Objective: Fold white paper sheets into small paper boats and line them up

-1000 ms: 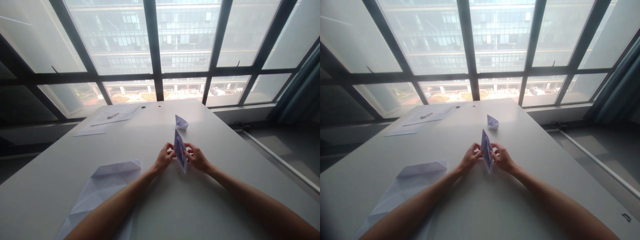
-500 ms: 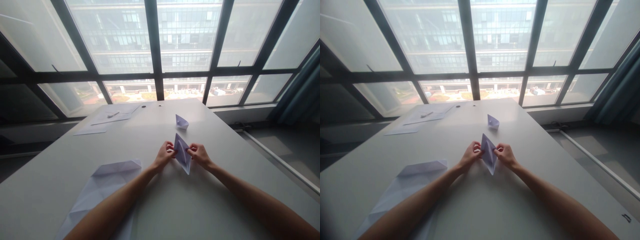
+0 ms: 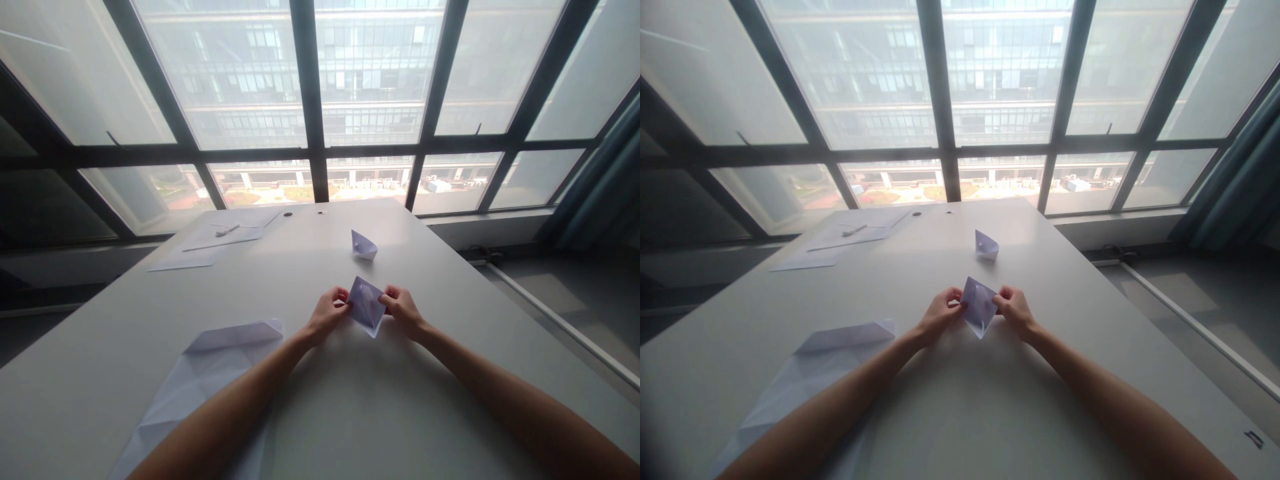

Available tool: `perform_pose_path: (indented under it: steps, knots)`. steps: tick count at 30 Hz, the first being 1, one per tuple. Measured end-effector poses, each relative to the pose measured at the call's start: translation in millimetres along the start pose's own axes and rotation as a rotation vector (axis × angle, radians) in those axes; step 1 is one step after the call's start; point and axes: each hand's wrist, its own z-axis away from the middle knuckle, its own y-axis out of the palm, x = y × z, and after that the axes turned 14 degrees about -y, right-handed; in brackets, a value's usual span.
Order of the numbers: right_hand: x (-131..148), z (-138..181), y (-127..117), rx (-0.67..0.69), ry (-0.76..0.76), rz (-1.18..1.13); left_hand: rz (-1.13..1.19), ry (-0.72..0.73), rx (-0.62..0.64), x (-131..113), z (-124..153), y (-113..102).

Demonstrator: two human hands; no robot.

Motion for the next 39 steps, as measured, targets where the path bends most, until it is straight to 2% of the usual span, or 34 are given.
perform_pose_path:
  steps: [5,12,14,19,24,29,35,39]
  knots:
    - [-1.2,0.2,0.5,0.102,0.077,-0.117,0.030,0.011,0.048,-0.2,-1.1,-4.0]
    - [5.1,1.7,-0.5,0.205,0.114,-0.278,0.162,0.009,0.255,-1.6,3.1,1.9]
    - [6.0,1.6,-1.1,0.218,0.121,-0.298,0.176,-0.005,0.278,-3.2,5.4,5.2]
    - [6.7,0.2,-2.1,0.234,0.146,-0.365,0.235,-0.055,0.245,-5.6,7.0,8.0]
    - [5.0,-0.7,-2.1,0.216,0.161,-0.382,0.379,-0.095,0.306,-6.3,5.9,7.9]
    - [2.8,-0.6,-1.8,0.229,0.153,-0.378,0.415,-0.121,0.338,-7.6,6.0,9.1]
    - [0.8,-3.0,-2.7,0.192,0.184,-0.328,0.379,-0.081,0.263,-5.5,4.2,8.1]
    - [-0.4,-3.7,-2.9,0.200,0.141,-0.212,0.232,-0.051,0.177,-4.2,3.6,7.7]
